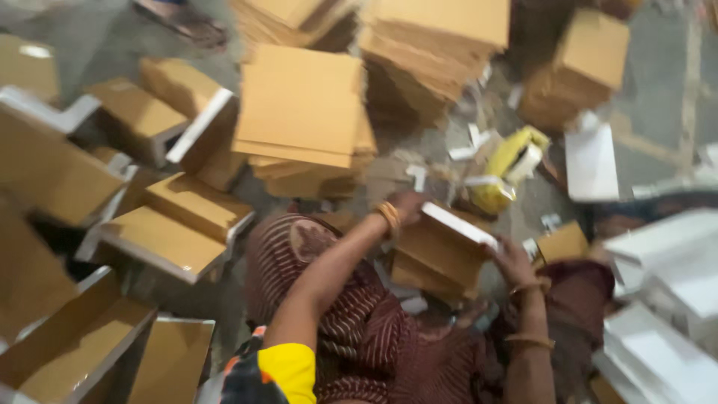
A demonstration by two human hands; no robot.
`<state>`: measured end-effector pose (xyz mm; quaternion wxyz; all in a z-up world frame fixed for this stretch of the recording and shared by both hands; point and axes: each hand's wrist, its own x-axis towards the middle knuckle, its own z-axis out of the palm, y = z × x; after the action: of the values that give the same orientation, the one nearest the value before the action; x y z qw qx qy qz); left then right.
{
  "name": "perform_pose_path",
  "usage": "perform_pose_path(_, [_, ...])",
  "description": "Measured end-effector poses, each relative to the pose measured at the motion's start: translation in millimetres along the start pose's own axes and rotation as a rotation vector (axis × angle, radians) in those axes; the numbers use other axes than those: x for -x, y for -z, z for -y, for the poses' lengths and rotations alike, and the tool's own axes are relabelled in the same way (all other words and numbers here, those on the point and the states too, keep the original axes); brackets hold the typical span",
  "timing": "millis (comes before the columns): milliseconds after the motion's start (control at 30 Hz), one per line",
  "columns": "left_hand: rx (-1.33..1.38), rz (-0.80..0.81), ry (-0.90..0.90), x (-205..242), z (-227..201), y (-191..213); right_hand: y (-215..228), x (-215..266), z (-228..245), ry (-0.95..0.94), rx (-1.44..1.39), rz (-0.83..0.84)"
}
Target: The person sits on the floor and assembles small cardboard boxes by inserting white foam inserts into the boxes and sealing them with tape. The person repeatedly picks up foam pieces, places them inside the boxes, and uses a tape dispenser to seal the boxes.
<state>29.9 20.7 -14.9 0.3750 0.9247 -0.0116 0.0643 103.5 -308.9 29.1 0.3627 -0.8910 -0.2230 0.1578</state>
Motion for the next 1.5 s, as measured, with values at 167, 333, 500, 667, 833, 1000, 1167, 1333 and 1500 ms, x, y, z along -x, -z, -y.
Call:
perform_pose_path(167, [-0.049, 0.070, 0.044, 10, -16, 7, 27, -56, -18, 0.017, -0.596, -0.187])
perform_pose_path(333, [-0.002, 0.020, -0.186, 10, -39, 31, 31, -114, -4, -0.337, -0.565, -0.140])
perform_pose_path(500, [0.033, 0.148, -0.142, 1, -53, 29, 34, -131, 10, -0.519, -0.504, -0.079])
perform_pose_path(667, [0.126, 0.093, -0.206, -4, -54, 13, 25, -107, 20, -0.300, -0.499, -0.168])
perform_pose_path(833, [0.227, -0.067, -0.264, -8, -54, -5, -6, -20, 34, -0.122, -0.754, -0.181])
perform_pose_path(1000, [0.361, 0.112, -0.127, -17, -63, -16, -75, 38, 43, -0.270, -0.825, -0.182])
perform_pose_path(1167, [0.445, 0.117, -0.220, -21, -59, -24, -98, 30, 23, -0.227, -0.872, -0.216])
perform_pose_path(1333, [0.661, 0.239, -0.256, -29, -41, -34, -99, 29, 19, -0.342, -0.999, -0.218])
perform_pose_path(1500, [0.468, 0.059, -0.184, -18, -61, -46, -102, 30, 23, -0.385, -1.131, -0.202])
